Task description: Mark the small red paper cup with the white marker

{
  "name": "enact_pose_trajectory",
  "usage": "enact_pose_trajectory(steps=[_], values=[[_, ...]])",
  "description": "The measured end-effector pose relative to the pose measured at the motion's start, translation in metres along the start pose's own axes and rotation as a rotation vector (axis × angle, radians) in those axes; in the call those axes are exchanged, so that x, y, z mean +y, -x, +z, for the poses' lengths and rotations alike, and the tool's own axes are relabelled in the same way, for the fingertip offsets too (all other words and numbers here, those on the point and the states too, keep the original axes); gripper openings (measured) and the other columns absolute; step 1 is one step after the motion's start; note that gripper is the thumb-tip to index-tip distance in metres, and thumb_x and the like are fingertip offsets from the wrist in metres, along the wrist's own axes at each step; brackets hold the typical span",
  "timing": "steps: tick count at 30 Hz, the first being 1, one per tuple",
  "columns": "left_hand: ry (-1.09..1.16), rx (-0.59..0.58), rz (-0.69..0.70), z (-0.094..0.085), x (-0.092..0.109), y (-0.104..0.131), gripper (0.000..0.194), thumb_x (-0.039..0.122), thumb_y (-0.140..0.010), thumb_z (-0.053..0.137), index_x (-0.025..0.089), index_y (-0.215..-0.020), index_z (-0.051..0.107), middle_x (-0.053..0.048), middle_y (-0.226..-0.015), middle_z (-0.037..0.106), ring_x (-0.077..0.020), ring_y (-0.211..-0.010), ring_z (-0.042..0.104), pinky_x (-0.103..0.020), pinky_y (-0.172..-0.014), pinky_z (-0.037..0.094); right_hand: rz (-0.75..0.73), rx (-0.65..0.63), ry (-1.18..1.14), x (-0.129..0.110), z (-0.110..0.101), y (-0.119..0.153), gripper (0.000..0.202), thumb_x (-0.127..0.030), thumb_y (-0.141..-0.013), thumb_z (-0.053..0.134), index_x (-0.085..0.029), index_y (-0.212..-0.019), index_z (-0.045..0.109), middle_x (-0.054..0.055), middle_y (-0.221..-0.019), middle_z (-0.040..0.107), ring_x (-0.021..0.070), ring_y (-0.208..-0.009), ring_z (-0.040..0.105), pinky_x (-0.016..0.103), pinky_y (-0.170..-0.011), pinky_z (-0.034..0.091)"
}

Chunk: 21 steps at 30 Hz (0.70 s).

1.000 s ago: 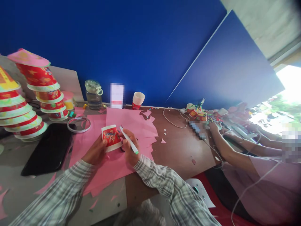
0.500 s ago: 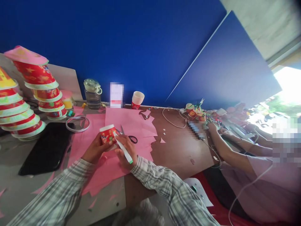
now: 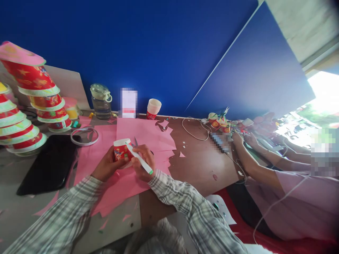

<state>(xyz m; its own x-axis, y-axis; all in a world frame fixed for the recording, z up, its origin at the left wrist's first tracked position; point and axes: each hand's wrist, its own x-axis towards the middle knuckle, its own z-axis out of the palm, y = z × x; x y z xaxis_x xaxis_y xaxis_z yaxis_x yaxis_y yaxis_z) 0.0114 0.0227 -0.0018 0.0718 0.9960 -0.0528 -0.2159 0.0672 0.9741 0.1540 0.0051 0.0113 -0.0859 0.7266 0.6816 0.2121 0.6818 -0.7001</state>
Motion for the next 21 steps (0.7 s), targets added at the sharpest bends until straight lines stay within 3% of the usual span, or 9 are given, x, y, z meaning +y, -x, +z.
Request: enact_pose_trajectory(steps=[5, 21], values=[[-0.002, -0.007, 0.012, -0.0019, -0.0032, -0.0012, 0.069, 0.035, -0.039, 0.073, 0.017, -0.102, 0.050, -0.007, -0.092, 0.062, -0.0223, -0.081, 0.057, -0.036, -0.068, 0.046, -0.047, -0.028, 0.046, -0.0013, 0.0009, -0.0030, 0.025, -0.020, -0.079, 0.051, -0.025, -0.104, 0.053, 0.006, -0.094, 0.062, 0.0185, -0.092, 0.062, 0.036, -0.082, 0.053], [-0.067, 0.023, -0.001, 0.0006, 0.0010, 0.0008, 0.068, 0.036, -0.037, 0.073, 0.018, -0.098, 0.049, -0.006, -0.087, 0.061, -0.0211, -0.077, 0.056, -0.034, -0.064, 0.046, -0.049, -0.052, 0.090, -0.0021, 0.0001, -0.0049, 0.023, -0.018, -0.078, 0.054, -0.021, -0.101, 0.056, 0.007, -0.091, 0.064, 0.0175, -0.087, 0.063, 0.033, -0.078, 0.054]])
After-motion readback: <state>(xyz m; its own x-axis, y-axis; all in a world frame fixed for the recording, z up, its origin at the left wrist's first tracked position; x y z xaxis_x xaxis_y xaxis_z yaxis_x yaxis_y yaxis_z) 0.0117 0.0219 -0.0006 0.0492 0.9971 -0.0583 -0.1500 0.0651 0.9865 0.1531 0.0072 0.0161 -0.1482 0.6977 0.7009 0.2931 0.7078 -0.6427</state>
